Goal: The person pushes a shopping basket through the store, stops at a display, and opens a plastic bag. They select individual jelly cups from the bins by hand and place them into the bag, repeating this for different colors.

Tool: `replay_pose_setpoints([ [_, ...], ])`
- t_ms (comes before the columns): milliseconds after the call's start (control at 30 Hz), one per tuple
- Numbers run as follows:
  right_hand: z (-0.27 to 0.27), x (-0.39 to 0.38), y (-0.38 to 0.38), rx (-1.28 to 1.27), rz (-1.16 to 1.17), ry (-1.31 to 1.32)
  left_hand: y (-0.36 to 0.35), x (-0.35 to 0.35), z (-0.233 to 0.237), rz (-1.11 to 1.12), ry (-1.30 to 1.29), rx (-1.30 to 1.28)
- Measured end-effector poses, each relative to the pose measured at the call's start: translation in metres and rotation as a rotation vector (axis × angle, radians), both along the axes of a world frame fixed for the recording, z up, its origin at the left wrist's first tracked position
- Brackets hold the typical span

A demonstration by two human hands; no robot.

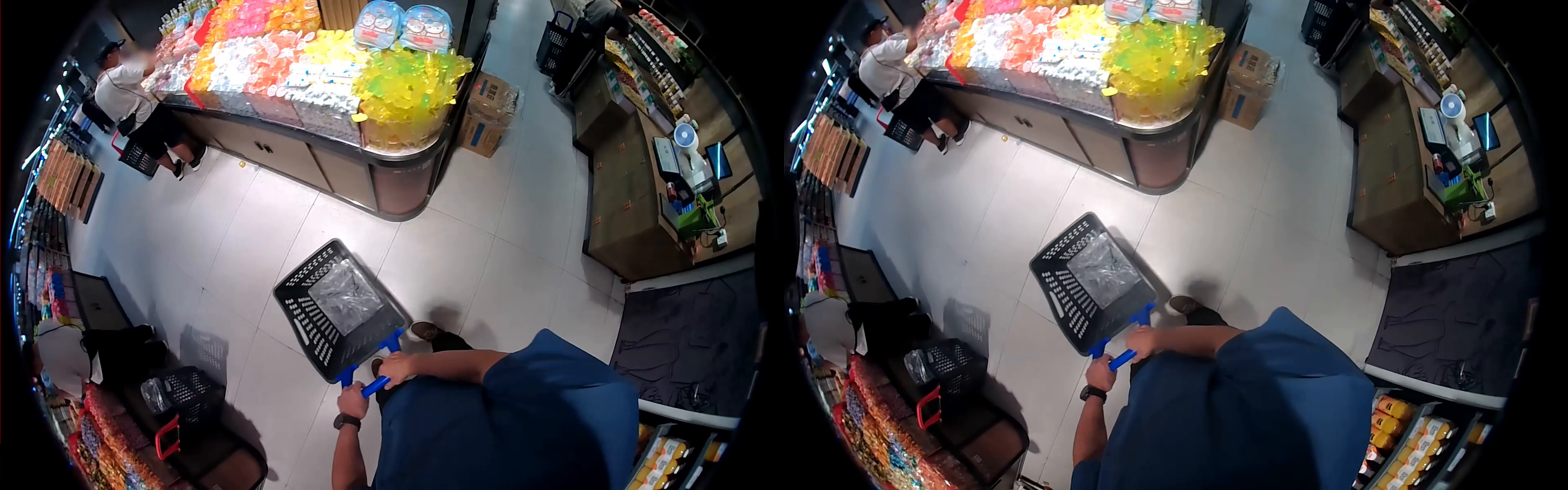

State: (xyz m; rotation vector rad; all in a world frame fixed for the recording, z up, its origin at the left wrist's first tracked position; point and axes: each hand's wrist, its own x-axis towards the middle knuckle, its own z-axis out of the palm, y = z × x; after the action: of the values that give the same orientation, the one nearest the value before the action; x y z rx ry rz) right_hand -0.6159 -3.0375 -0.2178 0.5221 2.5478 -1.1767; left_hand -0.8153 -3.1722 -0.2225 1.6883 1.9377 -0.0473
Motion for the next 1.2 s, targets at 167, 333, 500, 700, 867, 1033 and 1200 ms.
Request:
replay_pose_setpoints([
  [167, -0.03, -0.014, -0.04, 0.075, -0.011, -0.218, -0.022, -0.019, -0.029, -0.126, -0.139, -0.197],
  [333, 0.006, -0.015, -0.067, 0.3, -0.262, -0.083, -0.013, -0.029, -0.026, -0.157, -0.34, -0.247],
  [500, 0.046, -0.051, -0.032, 0.496, -0.317, -0.052, 0.036, -0.046, 0.029, -0.097, -0.374, -0.204],
  [700, 0.042, -0.085, 0.058, 0.647, -0.225, -0.072, 0.094, -0.058, -0.004, 0.035, -0.436, -0.091],
  [867, 0.041, -0.112, 0.135, 0.696, -0.06, 0.027, 0.139, -0.07, -0.016, 0.2, -0.422, 0.029],
  [1033, 0.048, -0.174, 0.217, 0.661, 0.083, 0.008, 0.192, -0.106, -0.014, 0.396, -0.325, 0.173],
  [1200, 0.05, -0.261, 0.274, 0.639, 0.143, -0.218, 0.233, -0.132, 0.021, 0.712, -0.021, 0.271],
])
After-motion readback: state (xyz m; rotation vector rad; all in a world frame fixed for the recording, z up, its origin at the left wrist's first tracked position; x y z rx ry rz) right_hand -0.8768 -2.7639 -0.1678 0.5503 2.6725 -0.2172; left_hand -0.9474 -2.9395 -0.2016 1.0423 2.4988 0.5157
